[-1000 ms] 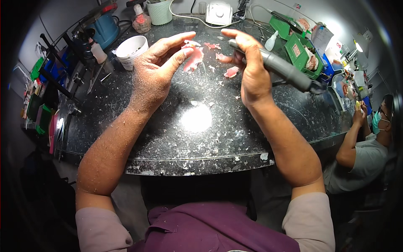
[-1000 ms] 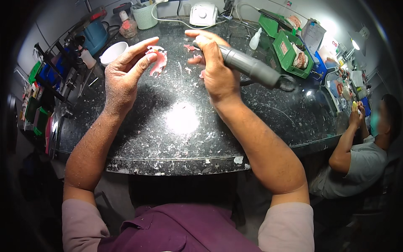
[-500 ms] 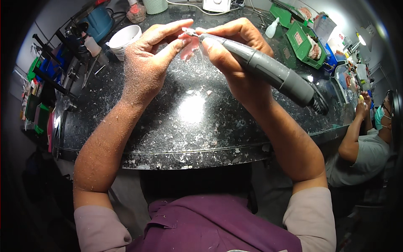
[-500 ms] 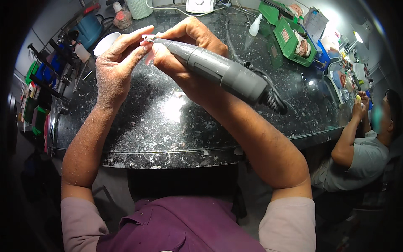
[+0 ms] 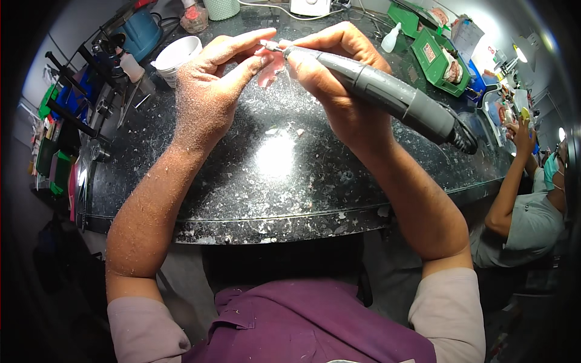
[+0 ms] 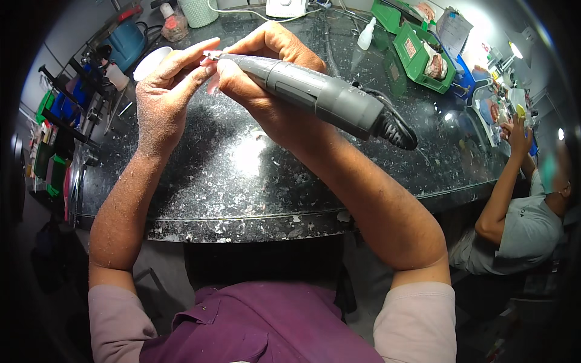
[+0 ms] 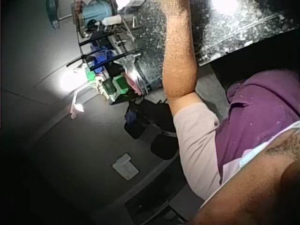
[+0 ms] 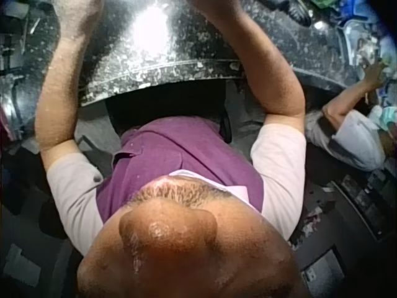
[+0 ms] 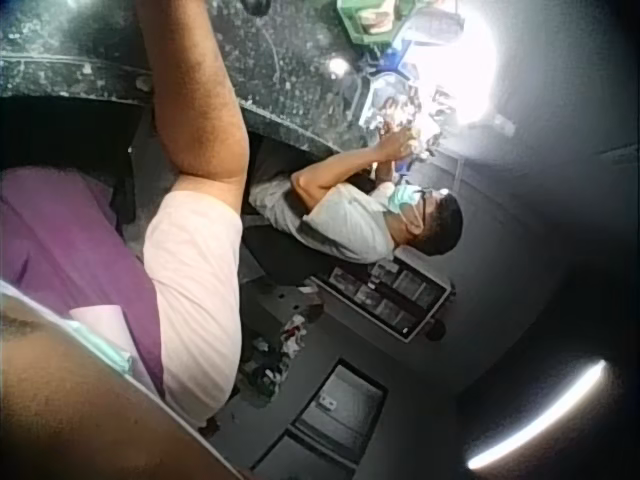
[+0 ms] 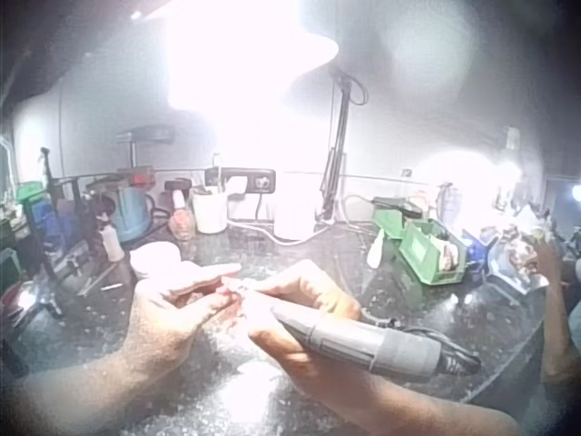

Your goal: The person trims and shapes a dental prosthetic using a handheld rotary tool, turning and holding the prosthetic by hand.

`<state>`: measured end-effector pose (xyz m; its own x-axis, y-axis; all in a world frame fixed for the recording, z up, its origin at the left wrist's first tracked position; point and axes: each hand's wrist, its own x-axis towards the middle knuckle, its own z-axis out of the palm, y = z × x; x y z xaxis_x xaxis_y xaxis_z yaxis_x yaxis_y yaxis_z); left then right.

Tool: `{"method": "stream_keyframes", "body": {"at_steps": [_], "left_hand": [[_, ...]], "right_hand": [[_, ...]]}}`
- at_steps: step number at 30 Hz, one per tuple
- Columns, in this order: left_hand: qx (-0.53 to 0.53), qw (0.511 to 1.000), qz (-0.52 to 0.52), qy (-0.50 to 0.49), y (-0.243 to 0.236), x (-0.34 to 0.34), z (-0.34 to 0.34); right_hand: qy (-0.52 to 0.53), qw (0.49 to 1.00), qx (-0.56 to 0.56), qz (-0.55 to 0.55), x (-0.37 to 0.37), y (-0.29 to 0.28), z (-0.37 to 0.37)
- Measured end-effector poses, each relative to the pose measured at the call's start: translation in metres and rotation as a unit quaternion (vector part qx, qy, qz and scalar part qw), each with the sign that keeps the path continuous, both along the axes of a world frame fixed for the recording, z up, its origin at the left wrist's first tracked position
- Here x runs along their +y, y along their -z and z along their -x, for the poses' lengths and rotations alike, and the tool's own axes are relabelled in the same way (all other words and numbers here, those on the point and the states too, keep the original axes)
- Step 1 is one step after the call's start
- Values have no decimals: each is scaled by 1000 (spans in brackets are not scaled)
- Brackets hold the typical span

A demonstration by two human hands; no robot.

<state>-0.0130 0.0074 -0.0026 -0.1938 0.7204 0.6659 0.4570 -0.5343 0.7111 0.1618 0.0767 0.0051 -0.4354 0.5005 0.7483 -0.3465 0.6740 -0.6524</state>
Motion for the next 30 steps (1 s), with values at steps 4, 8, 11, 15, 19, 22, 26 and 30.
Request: {"method": "stream_keyframes", "body": {"at_steps": [4, 8, 11, 15, 19, 22, 26, 30], "left_hand": [[-10, 1000, 6, 8, 0, 0, 0], [-30, 998, 44, 29, 1, -2, 2], [-52, 997, 55, 34, -1, -3, 1], [-76, 994, 63, 39, 1, 0, -1], [-122, 989, 43, 78, 2, 1, -3], [-105, 991, 53, 60, 1, 1, -5], [-64, 996, 54, 30, 1, -1, -3], [-66, 995, 57, 44, 0, -1, -4]], "right_hand": [[-10, 1000, 10, 22, 0, 2, 1], [-25, 998, -3, 50, -6, -4, -2], [-35, 997, -5, 66, -6, -5, -3], [3, 1000, 3, 9, -2, -1, -2], [38, 997, 2, -66, -2, 4, 4], [40, 998, 42, -34, 2, 9, 8], [43, 998, -26, -47, 1, 5, 2], [52, 996, -21, -71, 3, 5, 1]]}}
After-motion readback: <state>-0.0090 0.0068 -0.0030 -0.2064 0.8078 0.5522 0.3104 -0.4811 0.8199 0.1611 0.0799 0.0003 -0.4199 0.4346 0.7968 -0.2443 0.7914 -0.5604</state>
